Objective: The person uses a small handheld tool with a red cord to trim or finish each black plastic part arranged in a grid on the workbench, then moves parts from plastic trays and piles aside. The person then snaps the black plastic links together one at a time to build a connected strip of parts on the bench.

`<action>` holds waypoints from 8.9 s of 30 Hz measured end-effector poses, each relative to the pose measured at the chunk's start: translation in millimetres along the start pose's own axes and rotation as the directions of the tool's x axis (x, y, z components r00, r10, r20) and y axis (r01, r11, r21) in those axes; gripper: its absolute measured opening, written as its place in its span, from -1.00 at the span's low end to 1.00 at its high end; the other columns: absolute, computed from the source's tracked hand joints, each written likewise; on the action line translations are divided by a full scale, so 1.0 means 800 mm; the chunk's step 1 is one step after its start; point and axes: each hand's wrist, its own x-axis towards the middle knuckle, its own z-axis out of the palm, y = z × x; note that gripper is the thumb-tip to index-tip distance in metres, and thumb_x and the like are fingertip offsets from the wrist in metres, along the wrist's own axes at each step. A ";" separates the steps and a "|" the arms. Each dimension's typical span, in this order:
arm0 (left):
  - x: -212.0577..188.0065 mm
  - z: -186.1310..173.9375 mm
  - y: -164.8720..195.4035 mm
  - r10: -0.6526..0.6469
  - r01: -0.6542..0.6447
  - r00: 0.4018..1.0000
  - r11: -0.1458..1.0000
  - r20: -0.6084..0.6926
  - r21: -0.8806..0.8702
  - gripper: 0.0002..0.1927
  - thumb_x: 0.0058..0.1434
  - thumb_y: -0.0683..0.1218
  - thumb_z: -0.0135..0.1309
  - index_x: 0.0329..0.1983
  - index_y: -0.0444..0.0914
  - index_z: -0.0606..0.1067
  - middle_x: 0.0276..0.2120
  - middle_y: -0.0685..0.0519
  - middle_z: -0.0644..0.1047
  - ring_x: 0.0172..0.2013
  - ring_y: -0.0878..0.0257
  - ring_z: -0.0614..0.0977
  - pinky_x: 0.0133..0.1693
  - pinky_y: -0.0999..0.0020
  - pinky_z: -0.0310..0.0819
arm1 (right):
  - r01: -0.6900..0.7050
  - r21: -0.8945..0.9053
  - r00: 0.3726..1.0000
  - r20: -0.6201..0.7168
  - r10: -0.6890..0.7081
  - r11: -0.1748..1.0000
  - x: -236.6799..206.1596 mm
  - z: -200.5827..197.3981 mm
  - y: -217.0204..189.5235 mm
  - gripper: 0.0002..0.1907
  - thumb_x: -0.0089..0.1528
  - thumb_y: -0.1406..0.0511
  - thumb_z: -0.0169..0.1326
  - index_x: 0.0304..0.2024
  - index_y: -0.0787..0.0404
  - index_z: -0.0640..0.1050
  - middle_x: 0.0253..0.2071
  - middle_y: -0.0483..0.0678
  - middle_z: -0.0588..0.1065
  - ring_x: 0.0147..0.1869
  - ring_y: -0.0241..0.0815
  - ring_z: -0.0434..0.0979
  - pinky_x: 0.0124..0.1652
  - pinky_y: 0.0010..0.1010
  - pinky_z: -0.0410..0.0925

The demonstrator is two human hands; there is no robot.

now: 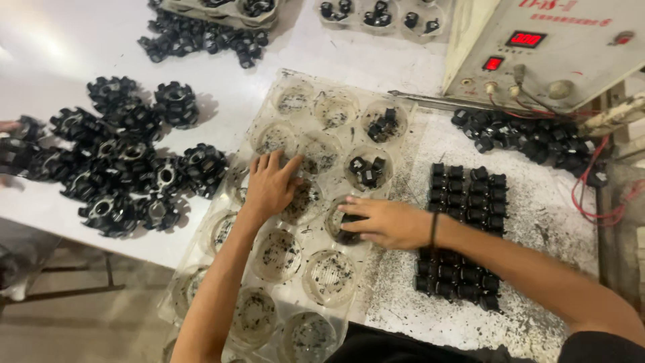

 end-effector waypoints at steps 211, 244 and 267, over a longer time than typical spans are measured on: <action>0.016 0.021 -0.024 -0.297 0.296 0.955 0.950 -0.006 0.098 -0.29 0.31 0.37 0.06 0.19 -0.30 0.40 0.05 -0.09 0.51 0.14 -0.02 0.51 0.27 -0.33 -0.06 | -0.659 -0.146 0.470 0.685 0.556 0.737 -0.186 -0.090 0.036 -0.57 0.15 0.24 0.28 0.09 -0.05 0.63 0.19 -0.21 0.37 0.32 -0.22 0.31 0.27 -0.34 0.26; 0.159 0.085 -0.035 -0.401 0.401 0.916 0.912 -0.015 0.090 -0.26 0.31 0.37 -0.01 0.17 -0.35 0.39 0.10 -0.16 0.46 0.20 -0.14 0.41 0.27 -0.48 -0.15 | -0.830 -0.282 0.363 0.384 0.849 0.482 -0.300 -0.088 0.108 -0.58 0.24 0.18 0.18 0.16 -0.29 0.60 0.27 -0.24 0.41 0.42 -0.15 0.26 0.41 -0.19 0.17; 0.149 0.086 -0.041 -0.370 0.370 0.929 0.926 -0.017 0.071 -0.30 0.36 0.35 -0.02 0.19 -0.34 0.37 0.12 -0.18 0.47 0.23 -0.12 0.44 0.32 -0.42 -0.09 | -0.772 -0.115 0.517 0.458 0.723 0.625 -0.287 -0.078 0.000 -0.44 0.11 0.33 0.23 0.18 -0.12 0.58 0.43 -0.14 0.28 0.50 -0.06 0.10 0.34 -0.21 0.15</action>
